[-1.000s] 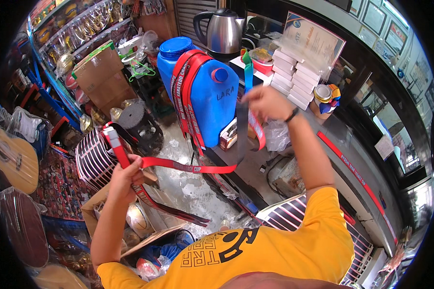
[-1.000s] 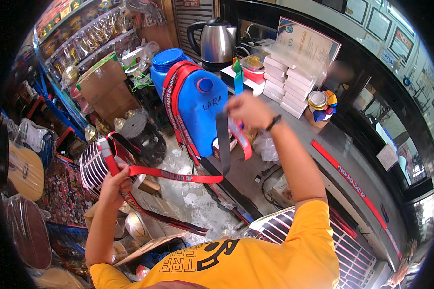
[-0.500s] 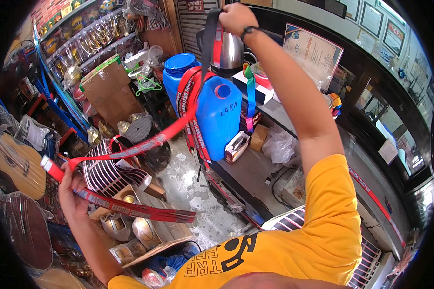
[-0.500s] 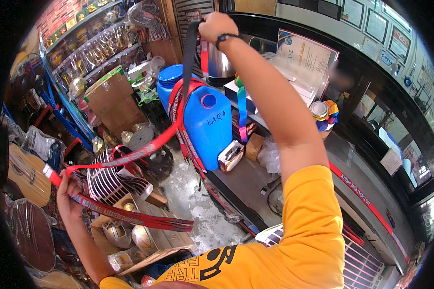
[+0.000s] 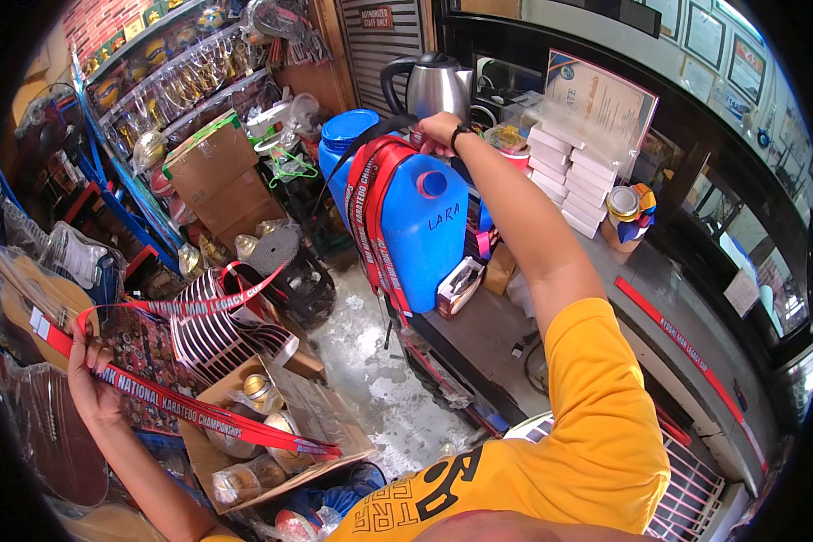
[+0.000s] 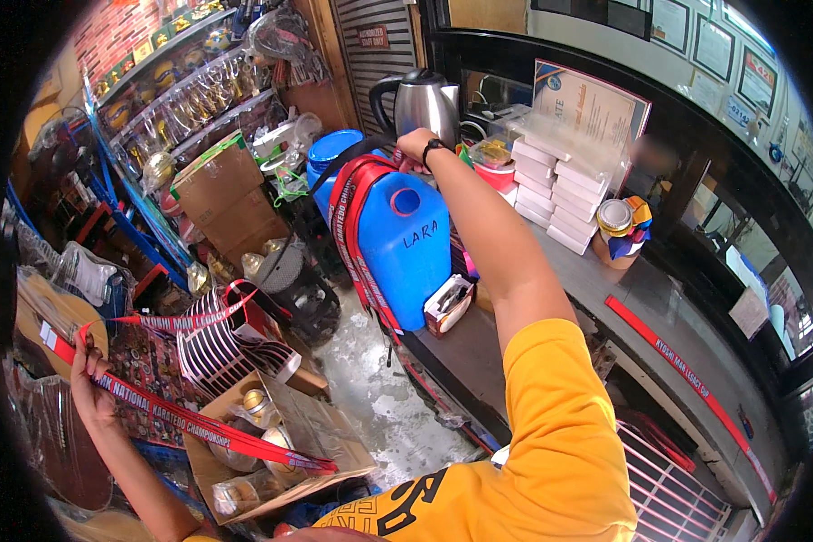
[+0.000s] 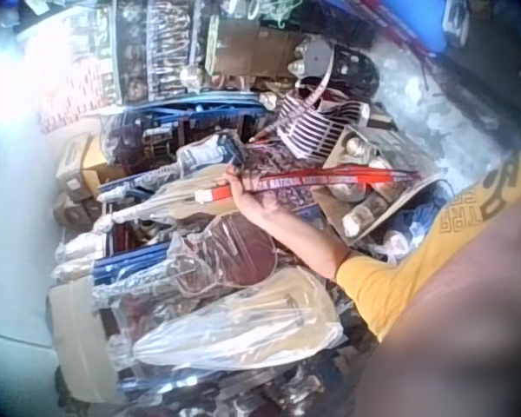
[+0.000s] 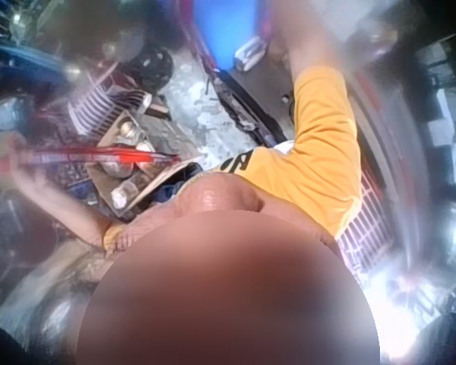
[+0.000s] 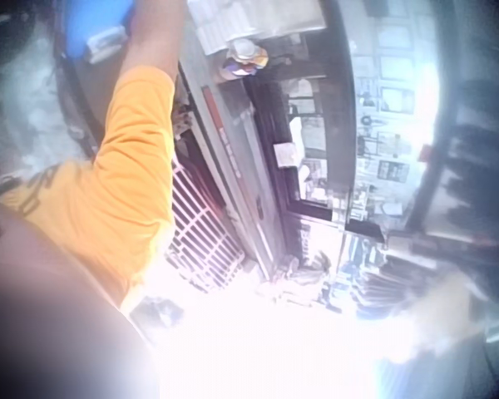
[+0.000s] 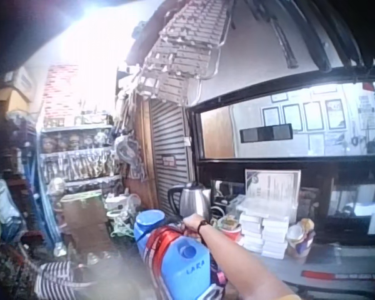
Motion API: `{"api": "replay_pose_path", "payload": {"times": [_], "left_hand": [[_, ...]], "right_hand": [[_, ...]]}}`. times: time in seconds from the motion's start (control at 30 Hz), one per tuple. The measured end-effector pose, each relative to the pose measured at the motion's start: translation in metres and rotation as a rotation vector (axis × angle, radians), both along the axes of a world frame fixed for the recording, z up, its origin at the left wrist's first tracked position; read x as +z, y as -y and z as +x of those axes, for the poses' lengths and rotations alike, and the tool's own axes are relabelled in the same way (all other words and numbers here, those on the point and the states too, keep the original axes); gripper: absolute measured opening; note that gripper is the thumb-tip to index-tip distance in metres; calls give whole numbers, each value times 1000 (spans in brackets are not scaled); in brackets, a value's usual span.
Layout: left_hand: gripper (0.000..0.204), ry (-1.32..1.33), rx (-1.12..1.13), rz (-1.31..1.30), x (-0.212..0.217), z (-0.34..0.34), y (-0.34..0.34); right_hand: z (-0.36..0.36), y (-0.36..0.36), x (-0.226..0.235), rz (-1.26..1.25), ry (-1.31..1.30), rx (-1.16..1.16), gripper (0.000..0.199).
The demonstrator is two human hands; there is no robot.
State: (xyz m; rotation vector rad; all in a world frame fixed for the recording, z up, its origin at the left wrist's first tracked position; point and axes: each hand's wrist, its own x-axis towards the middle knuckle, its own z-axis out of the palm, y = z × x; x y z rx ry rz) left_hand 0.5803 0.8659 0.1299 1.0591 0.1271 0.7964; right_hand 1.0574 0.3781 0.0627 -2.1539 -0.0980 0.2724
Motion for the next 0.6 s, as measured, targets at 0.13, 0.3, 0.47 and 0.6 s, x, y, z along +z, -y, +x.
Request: {"api": "replay_pose_path", "payload": {"times": [0.13, 0.3, 0.47, 0.6], "left_hand": [[22, -3, 62, 61, 12, 1, 2], [17, -70, -31, 29, 11, 28, 12], [23, -48, -77, 65, 8, 44, 28], [20, -89, -81, 119, 10, 44, 50]], "right_hand": [[5, 9, 7, 133, 220, -116, 27], [7, 12, -12, -945, 106, 217, 28], [-8, 8, -10, -419, 591, 98, 37], [-37, -10, 11, 93, 668, 766, 44]]}}
